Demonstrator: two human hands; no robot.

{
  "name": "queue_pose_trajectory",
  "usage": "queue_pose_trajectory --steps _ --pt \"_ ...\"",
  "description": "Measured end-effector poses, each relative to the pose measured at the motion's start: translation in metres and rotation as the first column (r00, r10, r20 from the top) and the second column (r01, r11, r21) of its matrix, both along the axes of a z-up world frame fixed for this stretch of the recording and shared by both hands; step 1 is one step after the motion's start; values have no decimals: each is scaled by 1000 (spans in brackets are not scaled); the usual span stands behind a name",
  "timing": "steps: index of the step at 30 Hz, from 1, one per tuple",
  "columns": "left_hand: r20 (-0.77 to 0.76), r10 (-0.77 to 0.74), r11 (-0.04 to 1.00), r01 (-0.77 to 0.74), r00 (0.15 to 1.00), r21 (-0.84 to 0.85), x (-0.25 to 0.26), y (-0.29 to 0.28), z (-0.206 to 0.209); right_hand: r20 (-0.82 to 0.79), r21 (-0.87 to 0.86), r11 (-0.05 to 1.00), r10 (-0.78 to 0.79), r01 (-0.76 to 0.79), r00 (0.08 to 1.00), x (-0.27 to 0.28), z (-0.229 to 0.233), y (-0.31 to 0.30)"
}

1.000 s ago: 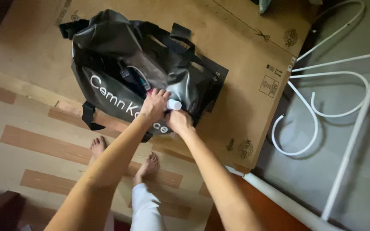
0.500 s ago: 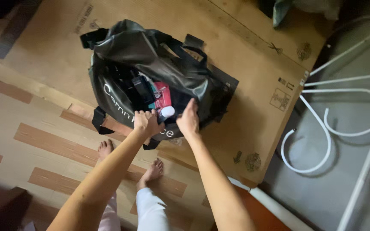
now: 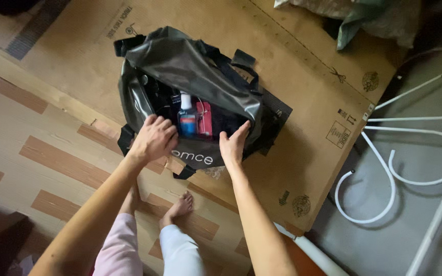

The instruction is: The person packs a black duffel bag with several toiletries and small items. They pick up bottles, a tube, and a small wrapped item from a mini fridge and a nearby surface, place them into the bag, and then roll and secure the bag's closure.

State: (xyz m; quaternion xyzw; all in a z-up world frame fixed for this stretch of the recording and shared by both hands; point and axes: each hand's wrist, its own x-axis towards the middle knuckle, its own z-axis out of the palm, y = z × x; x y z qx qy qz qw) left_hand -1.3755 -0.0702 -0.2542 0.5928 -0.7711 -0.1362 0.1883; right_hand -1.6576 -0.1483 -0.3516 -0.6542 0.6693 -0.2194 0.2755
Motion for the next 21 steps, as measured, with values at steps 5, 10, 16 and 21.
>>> queue_pose_trajectory --steps 5,10,16,21 --pt "-72 -86 996 84 994 -24 1 13 6 -28 2 998 66 -66 997 -2 -8 14" --pt "-117 -59 996 66 991 53 0 26 9 -125 85 990 125 -115 984 -9 -16 33" --pt "-121 -59 998 62 991 22 14 49 19 -211 192 964 226 -186 951 -9 -13 62" --pt "-65 -20 994 27 998 110 52 82 59 -186 276 925 317 -261 930 16 30 90"
